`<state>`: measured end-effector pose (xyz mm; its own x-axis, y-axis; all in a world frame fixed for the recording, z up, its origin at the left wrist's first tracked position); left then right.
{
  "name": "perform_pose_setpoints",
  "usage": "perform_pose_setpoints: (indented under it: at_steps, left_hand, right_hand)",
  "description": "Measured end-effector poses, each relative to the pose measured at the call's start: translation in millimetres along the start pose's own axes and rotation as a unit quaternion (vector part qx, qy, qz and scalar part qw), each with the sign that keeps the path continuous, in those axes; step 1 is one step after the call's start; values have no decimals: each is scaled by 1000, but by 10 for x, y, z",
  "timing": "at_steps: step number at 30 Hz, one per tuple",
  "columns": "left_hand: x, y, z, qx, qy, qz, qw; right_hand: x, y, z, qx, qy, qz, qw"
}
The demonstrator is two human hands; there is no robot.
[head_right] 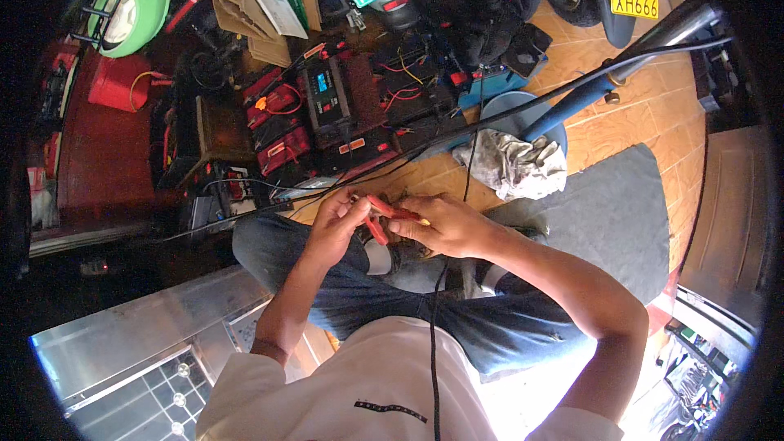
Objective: The person sits on the floor and connects wires to a small white electronic device with a digital display. They attach red and black alligator clips to the device's terminals, then connect yellow wires to the clips. The person adjusts the connections and organizes the wires around several batteries and other equipment on the floor.
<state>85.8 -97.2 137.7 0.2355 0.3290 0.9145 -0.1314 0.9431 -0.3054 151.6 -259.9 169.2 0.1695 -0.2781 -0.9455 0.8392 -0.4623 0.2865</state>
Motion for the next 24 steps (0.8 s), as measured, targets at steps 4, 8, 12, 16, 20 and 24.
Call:
perform_pose_setpoints:
  at_steps: [4,8,12,16,20,24]
  left_hand:
    - [-63,-11,-11,13,9,8,1000]
    - [-154,-53,-19,23,32,-13,999]
    - [-136,-110,-18,41,-29,21,999]
    - [-91,-151,33,132,-102,-67,984]
    - [-107,-180,39,135,-88,27,987]
    - [-121,-146,-29,78,-20,138,987]
  right_hand:
    - [39,-68,-67,-1,43,23,999]
    - [52,-152,-121,-6,59,-18,998]
    - [35,-174,-118,18,10,-27,999]
    - [-59,-156,-73,75,0,29,997]
    - [-86,-151,-49,87,34,28,995]
    - [-82,-161,-43,95,106,15,990]
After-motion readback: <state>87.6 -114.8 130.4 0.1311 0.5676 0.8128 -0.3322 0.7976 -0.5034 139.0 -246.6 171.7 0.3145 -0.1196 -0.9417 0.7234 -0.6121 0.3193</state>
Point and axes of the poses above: each hand's wrist, its own z-axis away from the middle knuckle, its own y-axis out of the back of the hand, x = y × z, the point moved 6 cm from there along -z, towards the middle knuckle, and after that the axes turned 3 degrees about -y, right-handed, at the moved point
